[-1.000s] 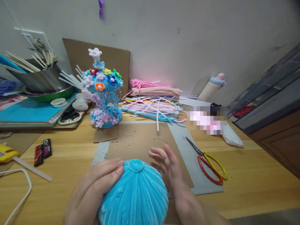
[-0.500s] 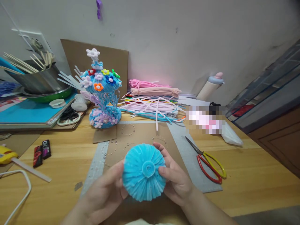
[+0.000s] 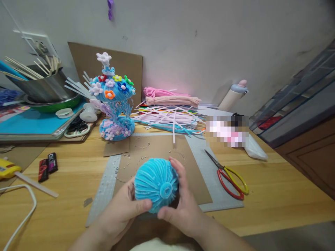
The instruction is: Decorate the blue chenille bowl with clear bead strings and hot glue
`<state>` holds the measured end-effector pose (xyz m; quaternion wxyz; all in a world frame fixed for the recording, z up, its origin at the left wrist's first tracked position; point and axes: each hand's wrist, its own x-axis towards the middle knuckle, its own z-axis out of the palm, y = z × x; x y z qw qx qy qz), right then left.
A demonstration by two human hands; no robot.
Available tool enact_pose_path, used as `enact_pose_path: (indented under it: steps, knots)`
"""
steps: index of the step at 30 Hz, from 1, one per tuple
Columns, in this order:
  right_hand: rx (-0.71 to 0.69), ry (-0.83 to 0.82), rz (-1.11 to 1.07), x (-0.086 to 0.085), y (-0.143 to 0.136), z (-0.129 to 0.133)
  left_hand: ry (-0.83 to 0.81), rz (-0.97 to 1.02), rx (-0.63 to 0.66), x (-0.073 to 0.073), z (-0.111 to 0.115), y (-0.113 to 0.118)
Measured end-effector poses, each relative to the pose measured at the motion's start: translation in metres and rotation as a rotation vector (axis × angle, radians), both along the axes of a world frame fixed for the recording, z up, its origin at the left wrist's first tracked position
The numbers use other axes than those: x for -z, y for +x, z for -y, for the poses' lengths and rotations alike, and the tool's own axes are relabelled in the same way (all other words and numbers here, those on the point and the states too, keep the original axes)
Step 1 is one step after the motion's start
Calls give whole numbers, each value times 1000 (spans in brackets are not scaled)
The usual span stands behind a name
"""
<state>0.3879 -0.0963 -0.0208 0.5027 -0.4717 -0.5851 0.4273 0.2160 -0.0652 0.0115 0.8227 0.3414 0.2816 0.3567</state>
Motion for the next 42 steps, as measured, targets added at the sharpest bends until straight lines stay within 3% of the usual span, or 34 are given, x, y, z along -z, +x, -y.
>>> enact_pose_path:
  steps: [2, 7, 11, 21, 28, 33, 42]
  knots:
    - [-30, 31, 71, 1, -1, 2, 3, 4, 28, -1, 3, 0]
    - [14, 7, 6, 5, -3, 0, 33, -42, 12, -3, 4, 1]
    - [-54, -44, -10, 4, -4, -1, 28, -80, -19, -1, 2, 1]
    - [-32, -77, -1, 10, -5, -2, -178, 130, -23, 7, -2, -5]
    - [-109, -50, 46, 3, -3, 1, -183, 189, -6, 10, -3, -10]
    - [-85, -58, 89, 2, -3, 2, -132, 153, 64, 7, -2, -11]
    - [-210, -121, -185, -1, -3, 4, -129, 156, 45, 9, -1, -10]
